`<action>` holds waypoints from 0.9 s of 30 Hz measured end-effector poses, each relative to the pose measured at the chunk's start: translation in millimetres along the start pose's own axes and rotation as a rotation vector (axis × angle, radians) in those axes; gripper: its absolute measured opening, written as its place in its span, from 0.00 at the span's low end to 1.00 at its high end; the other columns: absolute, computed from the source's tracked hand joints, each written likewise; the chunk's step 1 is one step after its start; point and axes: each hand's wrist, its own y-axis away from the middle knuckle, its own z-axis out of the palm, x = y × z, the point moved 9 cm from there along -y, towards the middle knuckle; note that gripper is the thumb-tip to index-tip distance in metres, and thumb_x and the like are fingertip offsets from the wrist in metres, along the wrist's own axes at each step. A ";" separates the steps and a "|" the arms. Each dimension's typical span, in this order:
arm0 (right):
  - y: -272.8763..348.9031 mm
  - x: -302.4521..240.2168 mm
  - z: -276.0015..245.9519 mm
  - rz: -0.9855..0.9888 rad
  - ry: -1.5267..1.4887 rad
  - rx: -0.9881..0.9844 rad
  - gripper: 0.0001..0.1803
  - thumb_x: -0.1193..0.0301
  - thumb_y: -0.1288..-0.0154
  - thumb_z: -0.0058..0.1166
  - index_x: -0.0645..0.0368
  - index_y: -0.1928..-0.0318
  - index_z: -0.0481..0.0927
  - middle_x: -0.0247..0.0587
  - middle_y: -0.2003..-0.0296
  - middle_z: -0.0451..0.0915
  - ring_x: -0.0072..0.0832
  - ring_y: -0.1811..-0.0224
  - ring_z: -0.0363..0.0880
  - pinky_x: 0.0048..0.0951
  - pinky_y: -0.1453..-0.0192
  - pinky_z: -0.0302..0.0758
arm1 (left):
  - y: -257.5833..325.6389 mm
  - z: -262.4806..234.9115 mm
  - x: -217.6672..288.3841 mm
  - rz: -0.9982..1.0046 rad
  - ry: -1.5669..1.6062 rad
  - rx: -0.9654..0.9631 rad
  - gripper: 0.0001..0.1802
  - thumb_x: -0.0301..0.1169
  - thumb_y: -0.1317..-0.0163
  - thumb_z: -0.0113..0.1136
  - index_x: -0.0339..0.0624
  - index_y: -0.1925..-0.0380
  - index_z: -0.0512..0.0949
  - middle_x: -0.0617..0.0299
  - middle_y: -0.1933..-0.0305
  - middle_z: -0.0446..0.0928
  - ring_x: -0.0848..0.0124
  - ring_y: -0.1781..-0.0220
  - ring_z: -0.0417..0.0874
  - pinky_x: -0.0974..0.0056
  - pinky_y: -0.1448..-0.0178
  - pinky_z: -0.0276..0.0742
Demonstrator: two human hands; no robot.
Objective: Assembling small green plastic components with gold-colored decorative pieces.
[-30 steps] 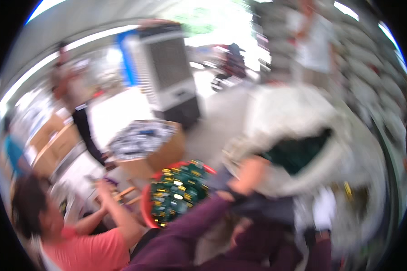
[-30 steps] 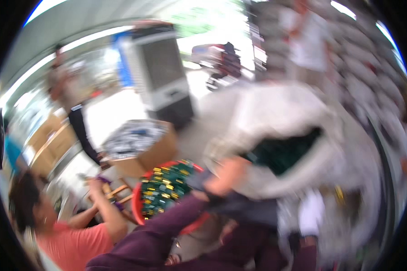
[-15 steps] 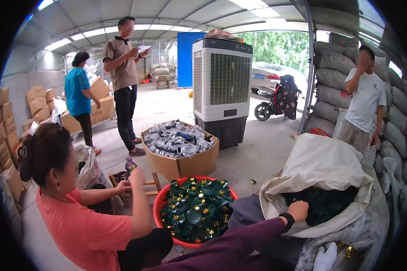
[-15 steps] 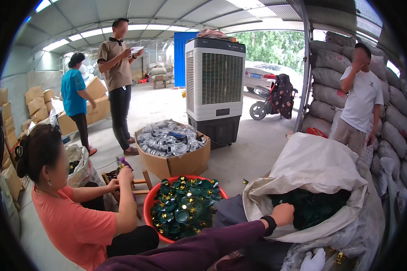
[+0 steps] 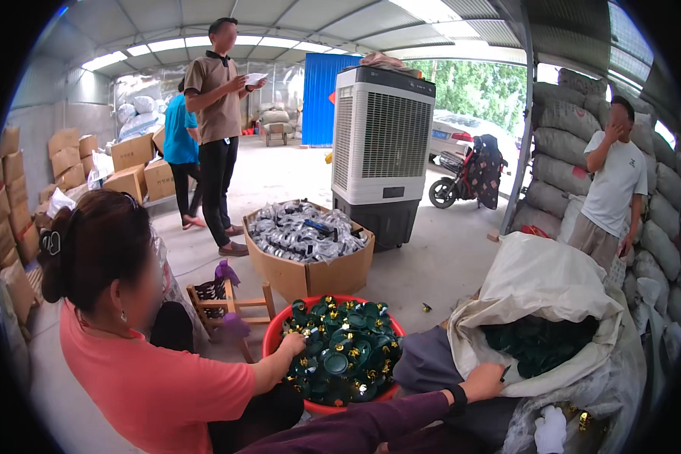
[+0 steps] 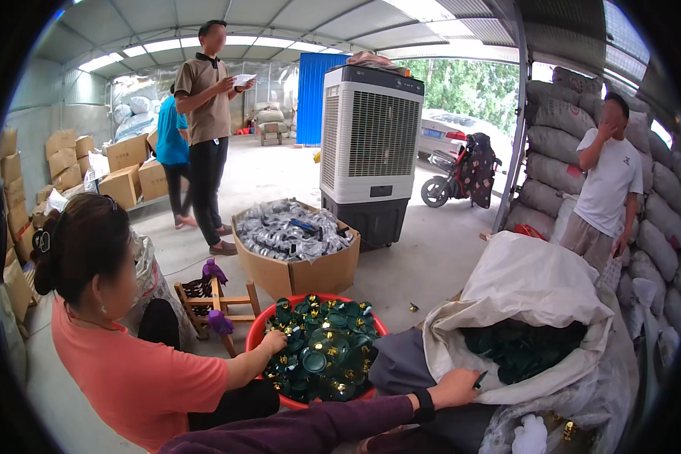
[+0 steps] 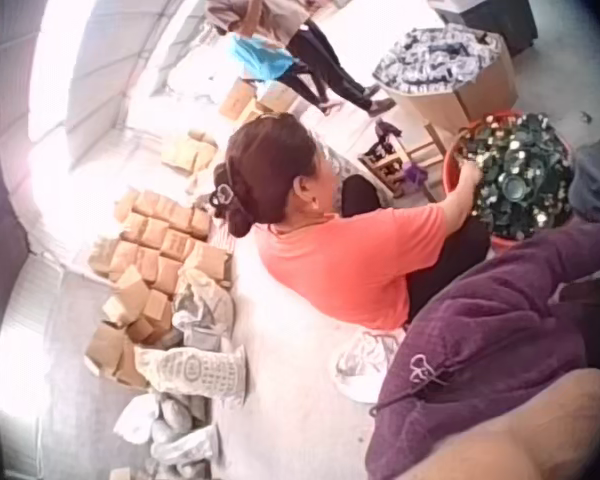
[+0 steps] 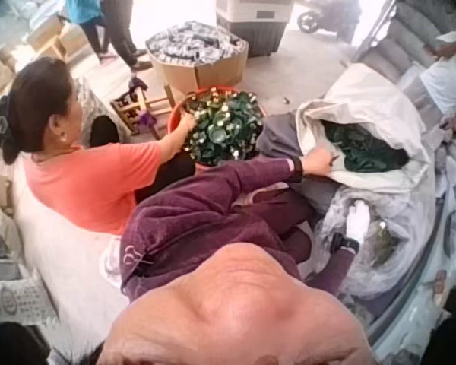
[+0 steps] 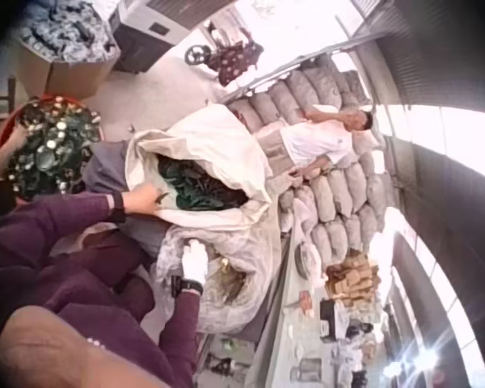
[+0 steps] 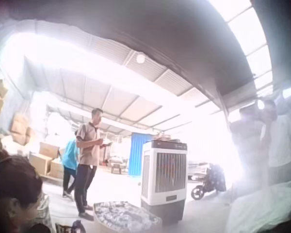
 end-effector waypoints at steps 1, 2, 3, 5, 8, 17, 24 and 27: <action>2.3 -3.5 -3.7 -0.002 0.002 -0.005 0.14 0.67 0.37 0.53 0.61 0.54 0.78 0.57 0.60 0.77 0.53 0.54 0.75 0.47 0.48 0.73 | 4.8 0.8 -1.8 -0.005 0.006 -0.024 0.12 0.31 0.51 0.59 0.33 0.68 0.79 0.39 0.68 0.80 0.44 0.61 0.82 0.45 0.56 0.77; 5.0 -6.1 -4.4 -0.004 0.032 -0.045 0.14 0.67 0.37 0.52 0.62 0.54 0.78 0.57 0.60 0.77 0.53 0.54 0.75 0.47 0.48 0.72 | 10.0 2.6 -2.7 -0.009 0.011 -0.052 0.13 0.31 0.51 0.59 0.33 0.67 0.79 0.39 0.67 0.80 0.44 0.59 0.82 0.45 0.55 0.77; 7.5 -8.0 -5.7 -0.003 0.062 -0.087 0.15 0.68 0.37 0.52 0.63 0.55 0.78 0.58 0.60 0.77 0.53 0.54 0.75 0.47 0.48 0.72 | 13.4 2.8 -2.7 -0.012 0.015 -0.060 0.13 0.31 0.51 0.59 0.33 0.67 0.79 0.39 0.67 0.80 0.44 0.59 0.82 0.45 0.55 0.77; 6.6 0.3 -1.5 0.065 0.141 -0.136 0.13 0.69 0.40 0.52 0.64 0.56 0.76 0.56 0.60 0.78 0.51 0.55 0.76 0.46 0.49 0.73 | 11.3 13.4 2.4 -0.020 0.017 -0.115 0.13 0.31 0.50 0.57 0.32 0.68 0.80 0.39 0.68 0.80 0.43 0.61 0.82 0.45 0.55 0.77; 14.3 3.5 -7.8 0.067 0.084 -0.005 0.11 0.67 0.41 0.51 0.62 0.62 0.75 0.57 0.65 0.78 0.55 0.58 0.77 0.50 0.52 0.73 | 10.4 -4.8 4.1 -0.034 0.152 -0.053 0.12 0.29 0.51 0.53 0.28 0.73 0.79 0.36 0.70 0.78 0.40 0.65 0.81 0.44 0.58 0.77; 53.9 -72.3 -20.2 0.463 -1.693 0.135 0.12 0.72 0.29 0.51 0.63 0.49 0.74 0.33 0.66 0.78 0.17 0.70 0.75 0.21 0.68 0.72 | 61.6 -18.3 87.9 -0.030 0.652 -0.189 0.06 0.24 0.49 0.54 0.29 0.76 0.71 0.40 0.78 0.72 0.44 0.74 0.75 0.52 0.69 0.69; 74.4 -78.3 -22.6 0.417 -1.620 0.236 0.13 0.72 0.28 0.51 0.64 0.46 0.73 0.35 0.67 0.79 0.18 0.71 0.76 0.21 0.67 0.75 | 85.2 -15.8 122.5 0.178 0.494 -0.124 0.06 0.21 0.50 0.55 0.30 0.77 0.69 0.40 0.75 0.71 0.40 0.72 0.74 0.48 0.69 0.67; 75.1 -85.7 -40.6 0.386 -1.312 0.271 0.14 0.73 0.30 0.51 0.64 0.46 0.73 0.35 0.68 0.80 0.16 0.70 0.78 0.23 0.67 0.77 | 90.1 -17.1 124.0 0.194 0.461 -0.109 0.06 0.21 0.50 0.55 0.30 0.77 0.68 0.40 0.75 0.71 0.40 0.71 0.74 0.47 0.69 0.67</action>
